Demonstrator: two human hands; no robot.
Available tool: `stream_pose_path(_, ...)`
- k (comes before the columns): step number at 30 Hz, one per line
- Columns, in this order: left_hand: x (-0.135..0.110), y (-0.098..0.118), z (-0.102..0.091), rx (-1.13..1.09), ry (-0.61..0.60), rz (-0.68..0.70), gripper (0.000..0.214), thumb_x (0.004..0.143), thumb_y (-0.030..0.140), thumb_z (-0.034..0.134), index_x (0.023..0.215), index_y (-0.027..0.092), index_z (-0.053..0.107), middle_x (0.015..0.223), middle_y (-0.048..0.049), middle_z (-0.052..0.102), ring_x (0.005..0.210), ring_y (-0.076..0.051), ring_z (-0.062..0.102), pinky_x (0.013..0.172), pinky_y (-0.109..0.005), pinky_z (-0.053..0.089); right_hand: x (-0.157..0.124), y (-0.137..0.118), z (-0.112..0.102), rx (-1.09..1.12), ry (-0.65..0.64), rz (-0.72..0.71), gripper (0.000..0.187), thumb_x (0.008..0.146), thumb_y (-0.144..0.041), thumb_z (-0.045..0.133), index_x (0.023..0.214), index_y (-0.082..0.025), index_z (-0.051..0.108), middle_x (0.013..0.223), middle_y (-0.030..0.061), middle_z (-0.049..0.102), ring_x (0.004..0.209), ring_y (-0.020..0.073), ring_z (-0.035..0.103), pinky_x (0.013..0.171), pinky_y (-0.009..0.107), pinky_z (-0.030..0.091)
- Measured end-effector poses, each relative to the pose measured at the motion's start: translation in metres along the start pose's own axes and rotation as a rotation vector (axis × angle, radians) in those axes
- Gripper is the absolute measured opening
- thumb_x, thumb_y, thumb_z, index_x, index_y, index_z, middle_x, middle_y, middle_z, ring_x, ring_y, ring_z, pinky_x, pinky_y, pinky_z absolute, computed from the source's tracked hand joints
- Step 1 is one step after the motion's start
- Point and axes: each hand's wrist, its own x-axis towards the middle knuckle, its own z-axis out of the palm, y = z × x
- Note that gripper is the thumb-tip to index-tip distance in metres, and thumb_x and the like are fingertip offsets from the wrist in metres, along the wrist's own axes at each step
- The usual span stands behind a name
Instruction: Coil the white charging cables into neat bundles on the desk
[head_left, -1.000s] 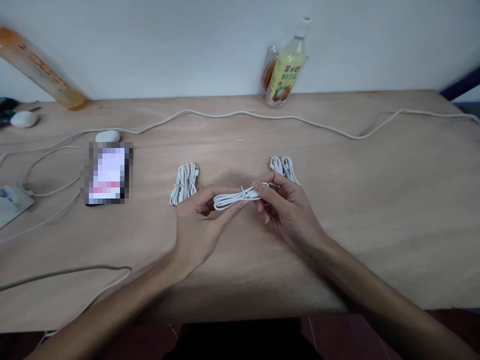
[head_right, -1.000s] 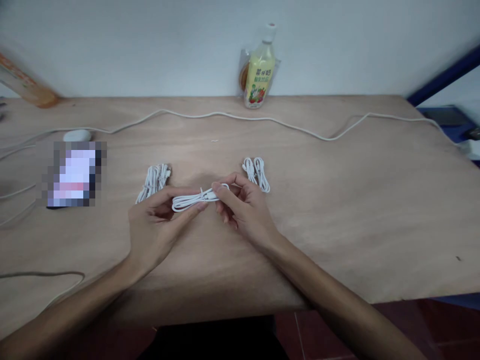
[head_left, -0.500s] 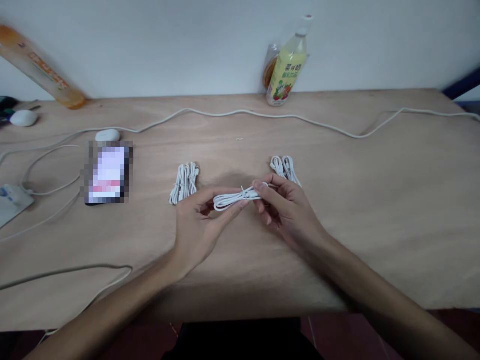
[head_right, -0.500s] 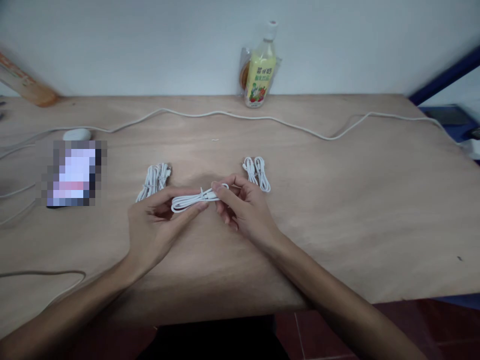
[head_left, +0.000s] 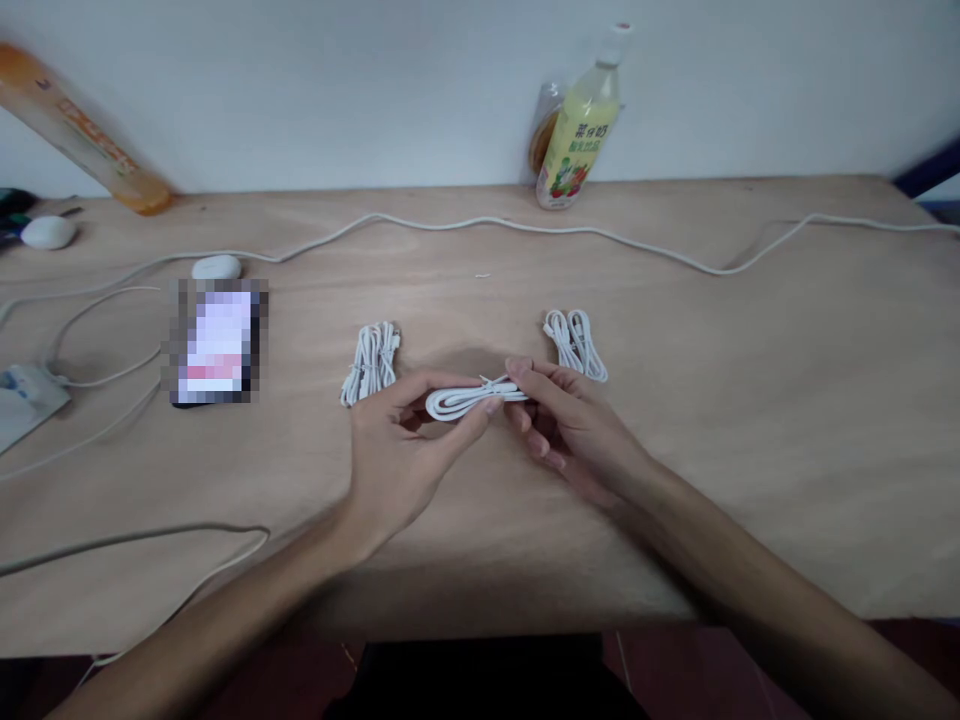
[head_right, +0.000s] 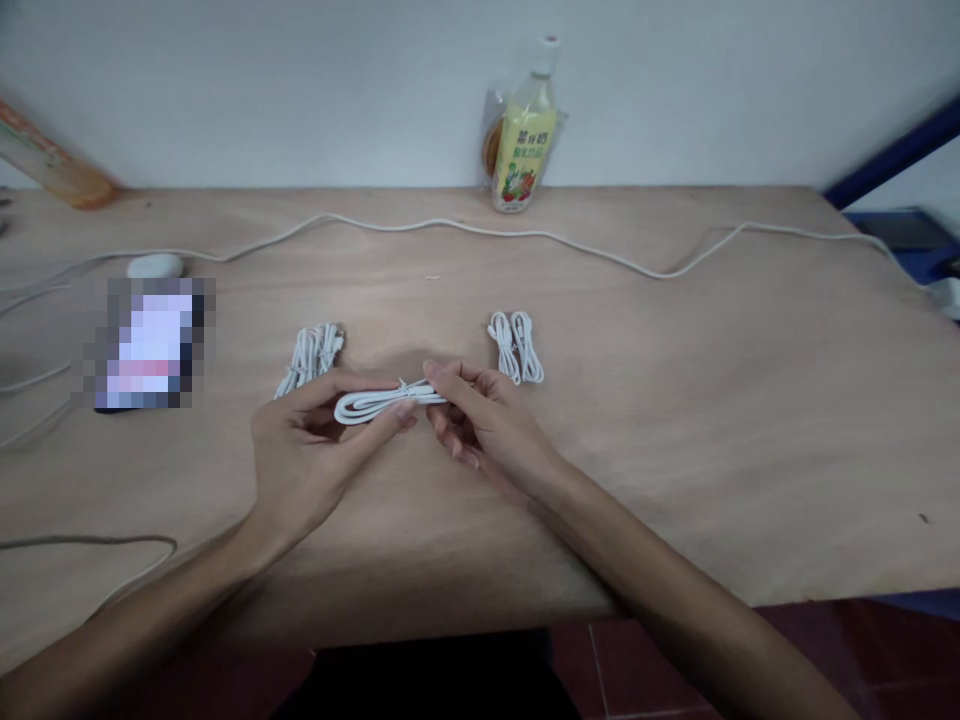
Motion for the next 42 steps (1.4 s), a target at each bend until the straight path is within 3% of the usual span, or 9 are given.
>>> stream_pose_path(11,0.0005,0.0002,0.0013,-0.066,0.009,-0.004,0.01,0.086,0.023,0.09,0.089,0.021,0.081,0.086,-0.0013,0.087,0.077,-0.02,0.084,0.071,-0.028,0.072,-0.0005,0.0062,0.003,-0.012,-0.057,0.051,0.048,0.087,-0.062,0.084,0.074,-0.02,0.065,0.06,-0.0056,0.058,0.041,0.005,0.043,0.033,0.016,0.025)
stream_pose_path(20,-0.0005,0.0011,0.0016,-0.059,0.014,0.007,0.01,0.085,0.022,0.09,0.09,0.022,0.081,0.086,-0.0002,0.086,0.075,-0.018,0.083,0.072,-0.027,0.071,-0.001,0.0068,0.0024,0.017,-0.059,0.062,0.047,0.084,-0.062,0.087,0.079,-0.02,0.066,0.061,-0.0058,0.059,0.042,0.0056,0.045,0.033,0.016,0.025)
stream_pose_path(33,-0.0069,0.0016,0.0006,0.024,0.027,0.159,0.018,0.086,0.018,0.09,0.102,0.021,0.082,0.097,-0.0025,0.087,0.084,-0.017,0.083,0.078,-0.025,0.07,-0.0025,0.0013,0.0037,0.01,-0.01,-0.111,0.045,0.081,-0.058,0.092,0.08,-0.022,0.065,0.06,-0.0077,0.058,0.042,0.0057,0.043,0.036,0.017,0.027)
stream_pose_path(42,-0.0063,0.0,0.0,0.068,0.005,0.203,0.028,0.088,0.022,0.09,0.116,0.023,0.083,0.111,-0.0046,0.087,0.097,-0.02,0.084,0.088,-0.029,0.071,-0.003,0.0016,0.0031,-0.028,0.007,-0.121,0.045,0.081,-0.06,0.091,0.082,-0.023,0.065,0.06,-0.0076,0.058,0.042,0.0063,0.043,0.037,0.018,0.026)
